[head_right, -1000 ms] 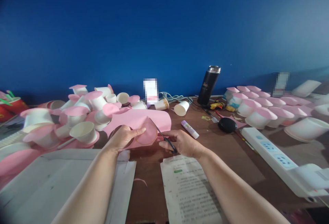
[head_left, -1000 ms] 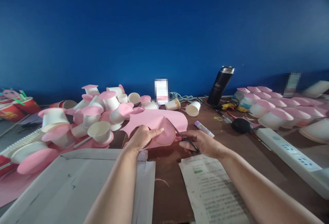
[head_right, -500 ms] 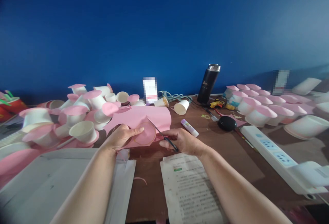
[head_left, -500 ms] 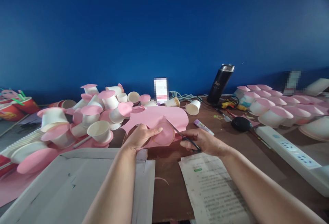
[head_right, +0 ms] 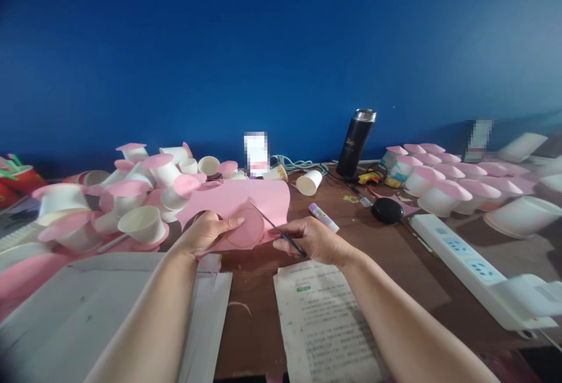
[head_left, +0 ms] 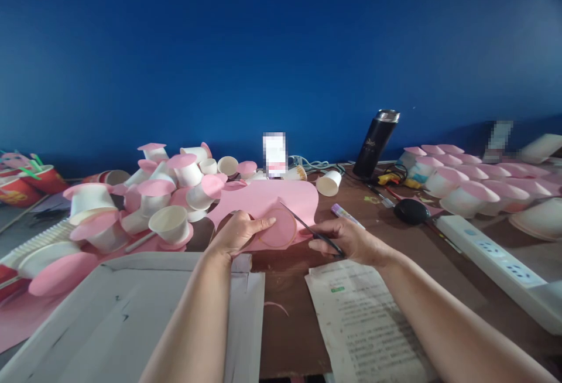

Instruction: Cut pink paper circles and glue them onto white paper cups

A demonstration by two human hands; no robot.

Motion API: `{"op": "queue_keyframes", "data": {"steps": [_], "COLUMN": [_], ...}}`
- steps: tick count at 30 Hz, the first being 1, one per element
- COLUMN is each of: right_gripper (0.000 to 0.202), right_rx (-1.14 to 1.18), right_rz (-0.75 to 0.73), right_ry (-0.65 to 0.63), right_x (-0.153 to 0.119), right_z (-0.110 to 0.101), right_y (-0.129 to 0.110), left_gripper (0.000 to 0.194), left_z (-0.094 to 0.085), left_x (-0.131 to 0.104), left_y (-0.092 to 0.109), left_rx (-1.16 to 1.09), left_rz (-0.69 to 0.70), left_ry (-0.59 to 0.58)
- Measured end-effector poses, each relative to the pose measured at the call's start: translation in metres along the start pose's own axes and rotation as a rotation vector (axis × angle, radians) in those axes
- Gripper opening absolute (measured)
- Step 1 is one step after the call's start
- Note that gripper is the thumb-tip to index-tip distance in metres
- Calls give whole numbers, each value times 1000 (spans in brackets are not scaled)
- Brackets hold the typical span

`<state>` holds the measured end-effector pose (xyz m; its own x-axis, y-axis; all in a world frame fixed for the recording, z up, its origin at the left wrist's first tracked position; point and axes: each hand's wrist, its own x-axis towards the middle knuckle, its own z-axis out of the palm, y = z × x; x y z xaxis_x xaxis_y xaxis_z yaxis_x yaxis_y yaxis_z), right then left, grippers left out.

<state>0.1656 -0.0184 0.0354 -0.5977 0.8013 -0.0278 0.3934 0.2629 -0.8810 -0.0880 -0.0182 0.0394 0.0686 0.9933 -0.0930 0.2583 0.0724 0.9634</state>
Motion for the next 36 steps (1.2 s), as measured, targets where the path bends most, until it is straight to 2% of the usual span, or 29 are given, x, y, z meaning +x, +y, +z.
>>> {"op": "queue_keyframes", "data": {"steps": [5, 9, 13, 17, 22, 27, 32, 36], "right_gripper": [43, 46, 40, 35, 32, 36, 38, 37], "right_rx": [-16, 63, 169, 158, 164, 139, 105, 144], "right_rz": [73, 16, -28, -33, -7, 5, 6, 4], "right_ry": [-75, -125, -134, -121, -149, -154, -171, -100], "right_x": [0, 0, 0, -2, -2, -2, -2, -4], "right_z": [-3, -2, 2, 1, -2, -4, -5, -2], "right_y": [1, 1, 2, 5, 5, 5, 8, 10], "left_gripper": [50, 53, 50, 50, 58, 57, 50, 41], "left_z": [1, 0, 0, -2, -4, -5, -5, -4], "left_x": [-3, -3, -2, -2, -2, -2, -3, -3], "left_y": [3, 0, -3, -4, -6, -3, -2, -4], "left_rx": [80, 230, 229, 186, 251, 356, 299, 172], "left_rz": [5, -67, -73, -55, -48, -47, -42, -33], "left_ry": [-4, -45, -64, -85, -75, -66, -105, -108]}}
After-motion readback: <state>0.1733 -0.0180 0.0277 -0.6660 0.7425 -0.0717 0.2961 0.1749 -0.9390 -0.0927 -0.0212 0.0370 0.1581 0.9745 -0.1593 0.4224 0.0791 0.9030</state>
